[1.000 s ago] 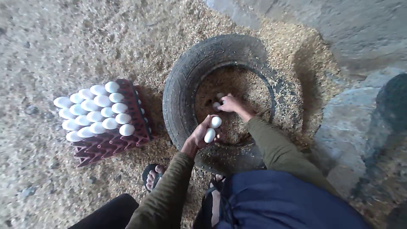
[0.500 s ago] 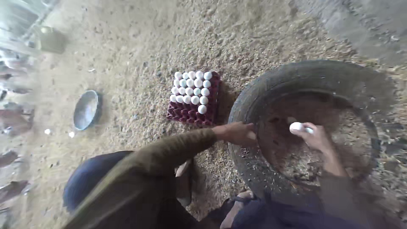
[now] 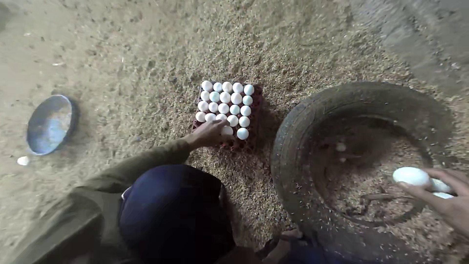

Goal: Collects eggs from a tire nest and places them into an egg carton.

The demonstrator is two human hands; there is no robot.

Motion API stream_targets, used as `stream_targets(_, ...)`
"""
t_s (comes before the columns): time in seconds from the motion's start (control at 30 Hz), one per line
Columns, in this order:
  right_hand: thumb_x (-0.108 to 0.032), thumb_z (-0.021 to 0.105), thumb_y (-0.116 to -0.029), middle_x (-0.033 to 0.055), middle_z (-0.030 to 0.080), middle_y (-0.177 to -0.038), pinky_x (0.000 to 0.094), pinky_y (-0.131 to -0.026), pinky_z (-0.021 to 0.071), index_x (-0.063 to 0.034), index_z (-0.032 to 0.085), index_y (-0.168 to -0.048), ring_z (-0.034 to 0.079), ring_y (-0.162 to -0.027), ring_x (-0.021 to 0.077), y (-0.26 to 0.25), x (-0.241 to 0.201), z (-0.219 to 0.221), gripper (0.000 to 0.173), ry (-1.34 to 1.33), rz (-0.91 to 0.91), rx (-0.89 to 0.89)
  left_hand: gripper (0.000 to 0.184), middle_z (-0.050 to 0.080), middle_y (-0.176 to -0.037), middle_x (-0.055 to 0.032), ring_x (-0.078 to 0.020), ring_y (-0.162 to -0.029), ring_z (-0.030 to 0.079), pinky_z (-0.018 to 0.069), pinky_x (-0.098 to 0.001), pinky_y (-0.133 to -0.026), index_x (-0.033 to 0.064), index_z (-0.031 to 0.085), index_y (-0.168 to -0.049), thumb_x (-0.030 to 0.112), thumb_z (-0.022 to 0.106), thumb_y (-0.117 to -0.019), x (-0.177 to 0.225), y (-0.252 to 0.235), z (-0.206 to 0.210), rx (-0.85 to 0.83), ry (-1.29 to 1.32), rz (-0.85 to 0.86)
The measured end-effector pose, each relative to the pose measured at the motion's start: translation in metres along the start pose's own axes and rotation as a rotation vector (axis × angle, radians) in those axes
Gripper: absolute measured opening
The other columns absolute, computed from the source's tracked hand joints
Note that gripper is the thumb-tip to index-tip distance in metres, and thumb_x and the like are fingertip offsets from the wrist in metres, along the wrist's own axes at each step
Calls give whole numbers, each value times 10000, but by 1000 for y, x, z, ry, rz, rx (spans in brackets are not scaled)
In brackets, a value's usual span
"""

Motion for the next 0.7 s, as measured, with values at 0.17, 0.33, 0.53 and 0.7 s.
stream_targets(0.17,-449,831,-750,263,583,-1309,623,-925,499,-66,739,-1169,594,-1154,417,-13,-109,6,575,188,-267,-212,470,704,-1092,-157,-370,-926,709,568,-612,-776,135,644,-1293,454,691,-951,-42,-35,55,201,-27,157)
stream_targets(0.33,-544,801,-757,172,611,-1283,550,-787,568,-183,749,-1162,660,-1031,315,-47,-233,84,544,208,-434,-285,602,699,-1057,-175,-358,-883,697,561,-608,-792,62,614,-1327,462,755,-901,-60,-19,59,332,276,139)
stream_targets(0.53,-508,805,-809,220,602,-1295,547,-741,583,-154,760,-1162,686,-961,349,-88,-330,232,501,129,-606,-263,270,638,-864,-68,-161,-731,633,569,-377,-709,43,618,-1137,293,585,-1038,-102,19,69,405,1307,-207)
stream_targets(0.7,-505,801,-819,222,574,-1349,520,-650,581,-235,748,-1216,688,-977,371,-97,-356,305,483,362,-717,-215,306,657,-989,-35,-174,-897,671,577,-398,-846,110,591,-1139,248,339,-1035,-122,49,79,269,1739,-158)
Point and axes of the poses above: each hand's wrist, its own y-axis away from the middle knuckle, its own z-axis out of the palm, x = y × z, the point moved 2 cm from there along -y, towards the middle knuckle
